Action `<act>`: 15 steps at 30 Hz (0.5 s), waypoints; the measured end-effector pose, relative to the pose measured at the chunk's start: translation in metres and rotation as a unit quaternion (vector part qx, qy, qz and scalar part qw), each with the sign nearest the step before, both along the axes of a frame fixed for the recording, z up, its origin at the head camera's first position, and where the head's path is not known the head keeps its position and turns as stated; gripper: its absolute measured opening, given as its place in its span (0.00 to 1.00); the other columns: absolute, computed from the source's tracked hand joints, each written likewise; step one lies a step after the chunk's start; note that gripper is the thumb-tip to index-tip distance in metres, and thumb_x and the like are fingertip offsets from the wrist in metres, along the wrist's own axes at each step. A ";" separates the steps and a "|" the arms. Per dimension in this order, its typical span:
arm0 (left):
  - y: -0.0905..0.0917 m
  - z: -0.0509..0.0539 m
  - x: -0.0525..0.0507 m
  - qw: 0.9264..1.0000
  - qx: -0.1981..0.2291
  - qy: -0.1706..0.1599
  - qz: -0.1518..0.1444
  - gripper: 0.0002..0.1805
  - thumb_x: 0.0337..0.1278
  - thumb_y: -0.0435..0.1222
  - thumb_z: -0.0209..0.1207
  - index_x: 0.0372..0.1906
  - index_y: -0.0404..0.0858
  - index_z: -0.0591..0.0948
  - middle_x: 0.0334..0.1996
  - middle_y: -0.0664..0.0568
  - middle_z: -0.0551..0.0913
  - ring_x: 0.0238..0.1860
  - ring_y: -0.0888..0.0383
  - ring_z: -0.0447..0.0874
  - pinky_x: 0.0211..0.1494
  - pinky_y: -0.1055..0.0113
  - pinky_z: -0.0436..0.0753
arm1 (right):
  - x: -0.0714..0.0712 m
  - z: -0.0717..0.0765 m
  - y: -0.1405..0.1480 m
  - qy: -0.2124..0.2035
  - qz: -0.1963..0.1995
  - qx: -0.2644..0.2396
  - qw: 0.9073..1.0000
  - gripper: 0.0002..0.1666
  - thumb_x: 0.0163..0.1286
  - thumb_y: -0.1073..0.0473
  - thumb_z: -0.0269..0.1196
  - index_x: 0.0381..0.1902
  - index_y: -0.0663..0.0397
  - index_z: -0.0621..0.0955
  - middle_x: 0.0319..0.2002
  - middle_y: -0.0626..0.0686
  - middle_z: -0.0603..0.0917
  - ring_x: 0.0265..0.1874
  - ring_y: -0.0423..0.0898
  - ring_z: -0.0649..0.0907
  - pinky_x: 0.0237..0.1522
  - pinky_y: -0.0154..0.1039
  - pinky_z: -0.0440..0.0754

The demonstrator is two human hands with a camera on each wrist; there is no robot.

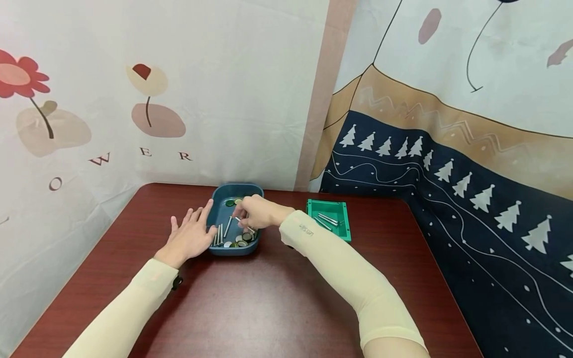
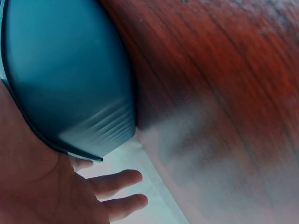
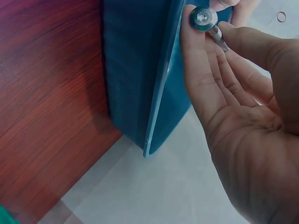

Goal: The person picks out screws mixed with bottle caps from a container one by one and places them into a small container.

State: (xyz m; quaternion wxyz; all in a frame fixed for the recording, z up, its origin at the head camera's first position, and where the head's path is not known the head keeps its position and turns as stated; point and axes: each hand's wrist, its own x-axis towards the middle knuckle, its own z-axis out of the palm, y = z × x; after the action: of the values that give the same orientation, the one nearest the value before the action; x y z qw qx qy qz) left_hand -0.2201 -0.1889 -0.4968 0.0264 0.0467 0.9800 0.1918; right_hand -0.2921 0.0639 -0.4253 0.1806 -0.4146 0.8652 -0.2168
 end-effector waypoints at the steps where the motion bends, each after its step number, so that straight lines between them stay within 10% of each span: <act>1: 0.000 0.000 0.000 1.000 0.000 0.000 0.000 0.47 0.90 0.50 0.48 1.00 0.49 0.42 0.94 0.26 0.56 0.95 0.21 0.45 0.90 0.12 0.35 | 0.000 0.000 0.001 0.001 0.000 -0.002 1.000 0.22 0.87 0.62 0.69 0.73 0.61 0.88 0.55 0.56 0.96 0.43 0.42 0.95 0.51 0.37 0.94; 15: 0.000 -0.001 0.001 1.000 -0.007 0.004 0.001 0.47 0.91 0.51 0.49 1.00 0.49 0.42 0.94 0.26 0.56 0.95 0.21 0.46 0.90 0.12 0.37 | -0.002 0.007 0.023 -0.030 -0.025 -0.019 0.999 0.22 0.87 0.61 0.70 0.74 0.60 0.89 0.51 0.54 0.96 0.36 0.41 0.95 0.40 0.35 0.94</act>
State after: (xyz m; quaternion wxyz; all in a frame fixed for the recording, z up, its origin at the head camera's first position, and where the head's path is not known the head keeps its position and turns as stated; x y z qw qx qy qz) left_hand -0.2195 -0.1889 -0.4976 0.0229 0.0458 0.9814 0.1852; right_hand -0.2940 0.0864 -0.4183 0.1934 -0.3893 0.8652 -0.2497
